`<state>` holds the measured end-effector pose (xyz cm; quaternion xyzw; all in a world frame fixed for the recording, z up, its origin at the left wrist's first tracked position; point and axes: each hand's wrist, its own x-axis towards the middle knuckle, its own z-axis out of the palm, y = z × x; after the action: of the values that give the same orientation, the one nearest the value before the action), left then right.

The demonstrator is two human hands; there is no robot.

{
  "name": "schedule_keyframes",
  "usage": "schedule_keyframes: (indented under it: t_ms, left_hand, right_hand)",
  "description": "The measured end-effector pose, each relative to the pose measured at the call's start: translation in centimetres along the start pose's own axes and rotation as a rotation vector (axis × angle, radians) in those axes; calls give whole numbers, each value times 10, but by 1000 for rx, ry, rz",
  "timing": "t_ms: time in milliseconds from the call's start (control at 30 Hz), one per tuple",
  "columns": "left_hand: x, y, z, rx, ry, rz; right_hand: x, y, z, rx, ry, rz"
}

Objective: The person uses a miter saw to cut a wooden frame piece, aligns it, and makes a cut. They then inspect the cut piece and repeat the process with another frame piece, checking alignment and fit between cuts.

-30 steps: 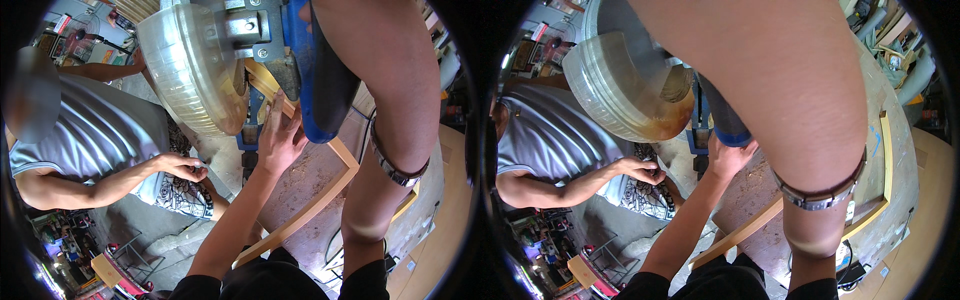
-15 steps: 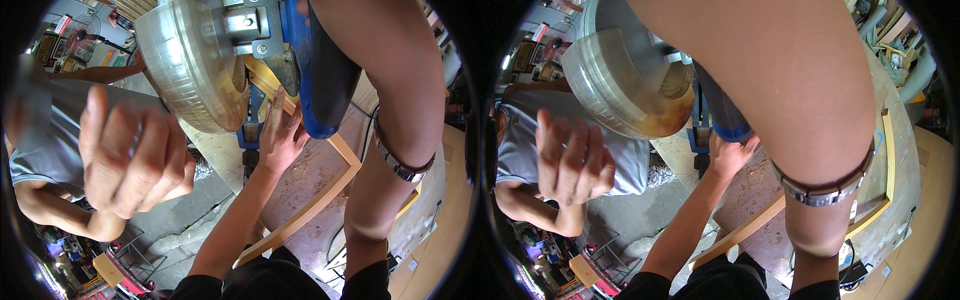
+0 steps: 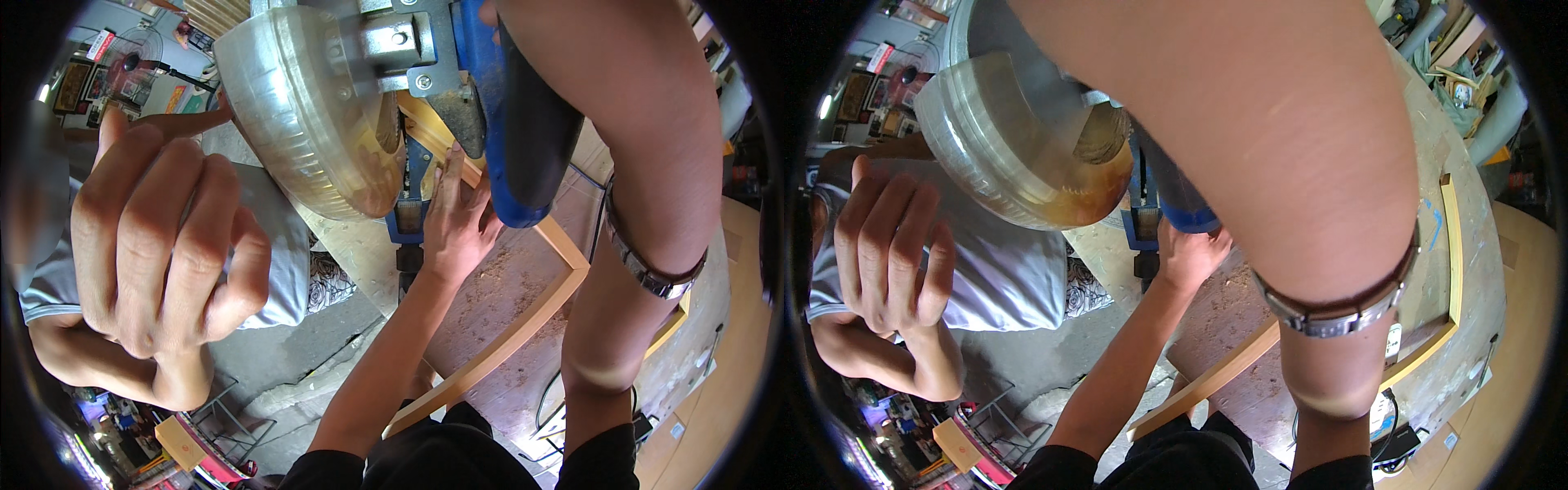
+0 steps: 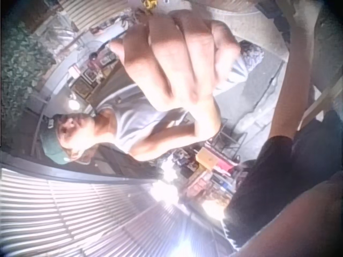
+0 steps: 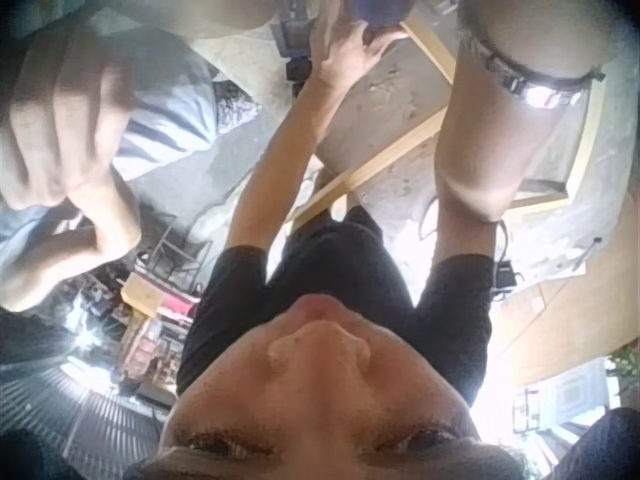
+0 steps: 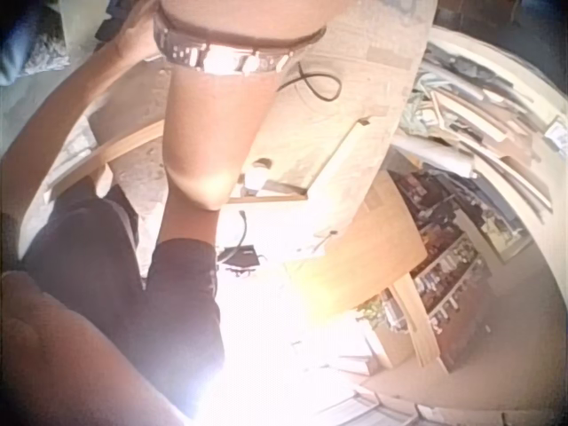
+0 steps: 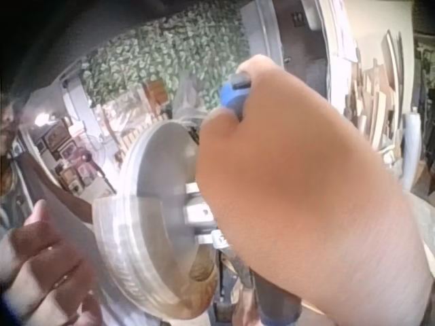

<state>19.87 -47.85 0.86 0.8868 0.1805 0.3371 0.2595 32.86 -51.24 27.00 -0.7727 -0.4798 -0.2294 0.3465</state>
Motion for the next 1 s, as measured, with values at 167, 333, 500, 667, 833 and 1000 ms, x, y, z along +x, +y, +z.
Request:
schedule_keyframes:
  t_ms: [167, 333, 500, 667, 833, 1000]
  left_hand:
    - [-6, -5, 4, -42, -114, -37]
    - [-7, -4, 4, -65, -98, -74]
    - [-8, -12, 8, -81, -82, -40]
    - [-6, -12, 11, -69, -30, 49]
    - [-5, -12, 7, -68, -75, 33]
    - [1, -6, 8, -82, 2, 96]
  right_hand:
    - [1, 2, 0, -46, 2, -44]
    - [3, 5, 3, -107, 6, -105]
    - [10, 9, 8, -175, 13, -177]
    - [18, 15, 9, -268, 25, -264]
    - [28, 18, 13, -355, 41, -365]
    - [38, 23, 16, -435, 47, -438]
